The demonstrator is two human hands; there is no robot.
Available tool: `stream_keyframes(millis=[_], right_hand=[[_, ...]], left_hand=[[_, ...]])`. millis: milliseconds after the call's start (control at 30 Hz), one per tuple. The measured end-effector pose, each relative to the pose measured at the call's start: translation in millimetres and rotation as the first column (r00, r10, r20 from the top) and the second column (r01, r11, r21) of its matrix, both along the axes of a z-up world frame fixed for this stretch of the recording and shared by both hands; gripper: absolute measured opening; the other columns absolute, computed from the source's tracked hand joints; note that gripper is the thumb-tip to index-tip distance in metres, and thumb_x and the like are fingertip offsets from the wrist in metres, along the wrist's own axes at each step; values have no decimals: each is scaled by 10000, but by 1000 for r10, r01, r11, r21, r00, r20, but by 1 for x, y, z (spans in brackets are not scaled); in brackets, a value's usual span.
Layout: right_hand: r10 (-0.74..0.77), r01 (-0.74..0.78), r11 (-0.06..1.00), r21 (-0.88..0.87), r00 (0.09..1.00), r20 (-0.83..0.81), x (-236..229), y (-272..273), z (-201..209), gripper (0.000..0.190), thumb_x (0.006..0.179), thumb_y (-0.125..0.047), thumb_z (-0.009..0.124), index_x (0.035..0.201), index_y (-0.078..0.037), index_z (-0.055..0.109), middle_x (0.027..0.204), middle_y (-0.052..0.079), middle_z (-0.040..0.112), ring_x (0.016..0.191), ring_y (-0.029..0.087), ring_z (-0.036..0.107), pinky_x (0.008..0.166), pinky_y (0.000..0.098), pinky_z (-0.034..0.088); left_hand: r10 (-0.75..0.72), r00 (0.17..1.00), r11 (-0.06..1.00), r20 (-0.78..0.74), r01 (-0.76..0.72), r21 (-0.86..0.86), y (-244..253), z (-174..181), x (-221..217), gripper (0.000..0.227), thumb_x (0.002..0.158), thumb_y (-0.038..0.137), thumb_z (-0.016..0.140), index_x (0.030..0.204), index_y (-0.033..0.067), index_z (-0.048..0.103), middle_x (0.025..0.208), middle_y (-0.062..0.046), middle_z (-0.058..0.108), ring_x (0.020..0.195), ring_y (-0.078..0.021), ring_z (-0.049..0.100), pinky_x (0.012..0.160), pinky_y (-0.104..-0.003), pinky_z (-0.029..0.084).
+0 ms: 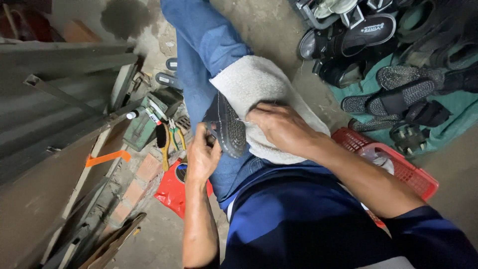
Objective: The person sews a black sandal using a needle and thread. They hold the sandal on their lap and repeatedly push the needle through the sole and strap while pulling the thread tight.
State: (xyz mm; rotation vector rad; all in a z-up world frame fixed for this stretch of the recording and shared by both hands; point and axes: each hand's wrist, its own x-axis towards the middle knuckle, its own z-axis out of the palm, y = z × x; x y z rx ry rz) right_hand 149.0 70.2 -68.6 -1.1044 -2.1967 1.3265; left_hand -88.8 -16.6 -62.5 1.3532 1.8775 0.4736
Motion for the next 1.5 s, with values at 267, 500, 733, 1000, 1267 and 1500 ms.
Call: stream_keyframes(millis=[267, 500, 733, 1000, 1267, 1500], right_hand=[[53, -58, 992, 112, 998, 44, -22, -7, 6, 176, 971, -103, 564, 1075, -196, 671, 842, 37, 642, 842, 262, 699, 724, 369, 559], [-49, 14, 968, 249, 990, 135, -14, -9, -6, 227, 991, -175, 536, 1178, -196, 664, 829, 31, 652, 762, 260, 697, 643, 386, 562], [-130, 126, 987, -95, 991, -35, 14, -6, 45, 200, 874, -92, 606, 1007, -183, 724, 714, 93, 684, 698, 357, 705, 608, 422, 565], [-311, -81, 837, -542, 744, -592, 10, -2, 80, 256, 937, -191, 568, 950, 38, 682, 1329, 306, 621, 664, 195, 670, 565, 310, 531], [-110, 107, 992, 71, 993, 45, -11, -6, 52, 719, 862, -337, 799, 1420, 8, 506, 1385, 259, 562, 1075, 470, 675, 836, 552, 570], [-27, 31, 998, -47, 995, 100, 25, -1, 17, 531, 969, -456, 645, 1302, -42, 633, 1050, 187, 665, 906, 452, 688, 758, 514, 529]], left_hand=[[70, 939, 930, -337, -184, -318, -26, -12, -12, 475, 786, 587, 702, 987, 226, 467, 769, -95, 730, 841, -402, 734, 824, -529, 533], [149, 885, 793, -442, -373, -481, -77, -3, -53, 594, 756, 756, 745, 962, 221, 588, 813, -87, 767, 921, -359, 747, 857, -495, 563], [328, 938, 937, -114, -338, -90, -57, -9, -8, 294, 879, 356, 836, 796, 122, 680, 658, -154, 704, 657, -376, 716, 594, -453, 529], [314, 893, 939, 323, -342, 33, -33, 33, 14, 190, 1028, 115, 611, 1127, 129, 772, 659, -77, 677, 638, -137, 574, 620, -287, 552], [101, 992, 991, 79, -94, -94, 8, 29, 26, 98, 905, 183, 689, 974, 137, 742, 801, -119, 772, 840, -395, 748, 721, -508, 581], [68, 994, 997, 87, -71, 34, -14, 39, 46, 226, 879, 313, 709, 686, 234, 623, 513, -15, 604, 564, -317, 686, 532, -391, 532]])
